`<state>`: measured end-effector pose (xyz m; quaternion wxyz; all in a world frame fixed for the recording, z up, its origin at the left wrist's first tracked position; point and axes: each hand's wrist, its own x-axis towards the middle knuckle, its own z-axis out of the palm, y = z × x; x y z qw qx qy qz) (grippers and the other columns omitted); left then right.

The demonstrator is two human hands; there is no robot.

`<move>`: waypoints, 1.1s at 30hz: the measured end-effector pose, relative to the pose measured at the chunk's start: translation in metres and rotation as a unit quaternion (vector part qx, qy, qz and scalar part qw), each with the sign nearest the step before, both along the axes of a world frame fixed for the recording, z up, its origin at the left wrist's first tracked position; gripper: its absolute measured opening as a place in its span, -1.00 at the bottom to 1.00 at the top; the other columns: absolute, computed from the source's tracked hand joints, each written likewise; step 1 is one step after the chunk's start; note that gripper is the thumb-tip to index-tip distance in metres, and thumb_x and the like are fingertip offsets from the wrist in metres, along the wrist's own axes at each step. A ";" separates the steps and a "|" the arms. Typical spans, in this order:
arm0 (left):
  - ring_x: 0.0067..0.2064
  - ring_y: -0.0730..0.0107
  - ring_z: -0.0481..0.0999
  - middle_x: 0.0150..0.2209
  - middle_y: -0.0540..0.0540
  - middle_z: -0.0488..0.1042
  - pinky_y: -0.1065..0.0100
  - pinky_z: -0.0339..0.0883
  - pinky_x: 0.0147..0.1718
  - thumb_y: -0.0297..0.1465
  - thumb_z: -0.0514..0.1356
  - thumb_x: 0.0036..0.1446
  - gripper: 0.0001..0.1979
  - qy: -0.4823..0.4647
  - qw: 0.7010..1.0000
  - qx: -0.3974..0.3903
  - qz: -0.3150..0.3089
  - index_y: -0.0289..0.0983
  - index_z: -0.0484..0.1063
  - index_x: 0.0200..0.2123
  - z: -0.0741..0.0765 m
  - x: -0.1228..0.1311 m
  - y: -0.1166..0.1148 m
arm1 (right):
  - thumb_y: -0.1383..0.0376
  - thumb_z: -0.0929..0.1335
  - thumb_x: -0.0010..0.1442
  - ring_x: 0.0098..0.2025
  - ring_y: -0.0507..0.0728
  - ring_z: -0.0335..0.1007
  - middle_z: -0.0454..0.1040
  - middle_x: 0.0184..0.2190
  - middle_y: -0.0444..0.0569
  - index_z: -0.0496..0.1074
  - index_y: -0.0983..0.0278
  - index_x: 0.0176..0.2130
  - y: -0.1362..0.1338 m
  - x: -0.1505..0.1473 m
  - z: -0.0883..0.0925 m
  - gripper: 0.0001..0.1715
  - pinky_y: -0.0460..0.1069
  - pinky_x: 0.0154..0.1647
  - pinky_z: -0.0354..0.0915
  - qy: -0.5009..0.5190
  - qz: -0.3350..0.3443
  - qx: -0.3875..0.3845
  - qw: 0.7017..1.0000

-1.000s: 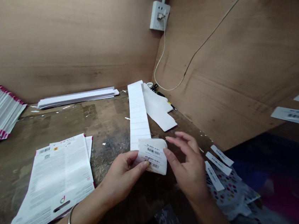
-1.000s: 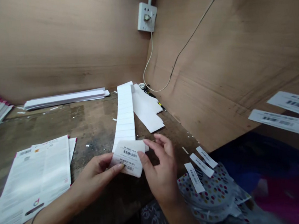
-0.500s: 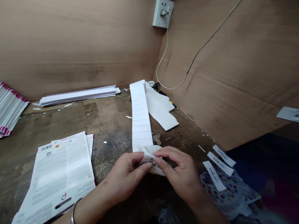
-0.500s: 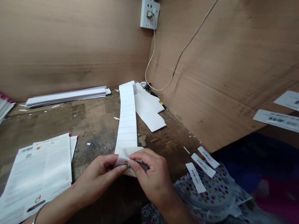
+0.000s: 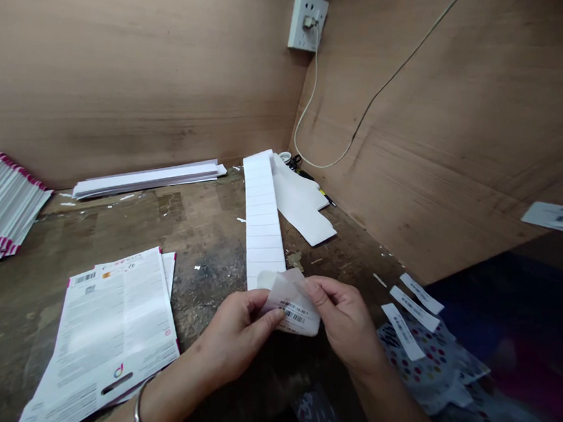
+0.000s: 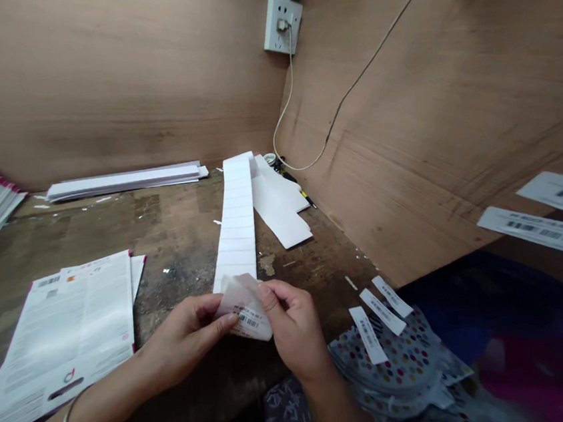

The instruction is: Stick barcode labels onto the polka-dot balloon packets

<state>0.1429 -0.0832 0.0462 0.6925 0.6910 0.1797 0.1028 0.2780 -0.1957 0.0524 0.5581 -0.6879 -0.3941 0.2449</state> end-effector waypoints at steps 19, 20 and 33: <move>-0.14 0.16 0.51 -0.17 -0.06 0.57 0.27 0.34 -0.09 -0.23 0.15 0.14 -0.66 0.041 0.997 0.055 0.033 -0.26 0.49 -0.07 -0.003 -0.001 0.002 | 0.37 0.40 0.10 -0.15 0.20 0.41 0.54 -0.22 0.02 0.51 0.23 -0.21 -0.084 0.068 0.017 -0.81 0.15 -0.04 0.31 -0.539 -0.293 0.062 0.787; -0.14 0.16 0.51 -0.17 -0.06 0.58 0.28 0.34 -0.09 -0.21 0.15 0.14 -0.65 0.041 0.997 0.054 0.033 -0.25 0.49 -0.07 -0.004 0.000 0.002 | 0.40 0.39 0.10 -0.15 0.20 0.40 0.54 -0.22 0.01 0.50 0.22 -0.20 -0.095 0.071 0.013 -0.79 0.15 -0.04 0.31 -0.592 -0.232 0.020 0.772; -0.12 0.16 0.50 -0.17 -0.10 0.57 0.25 0.33 -0.06 -0.17 0.16 0.13 -0.63 0.043 0.999 -0.005 0.017 -0.30 0.48 -0.12 -0.003 -0.002 0.001 | 0.30 0.34 0.17 -0.07 0.27 0.28 0.49 -0.09 0.04 0.46 0.27 -0.11 -0.116 0.043 -0.020 -0.74 0.23 -0.06 0.27 -0.525 -0.051 -0.175 0.831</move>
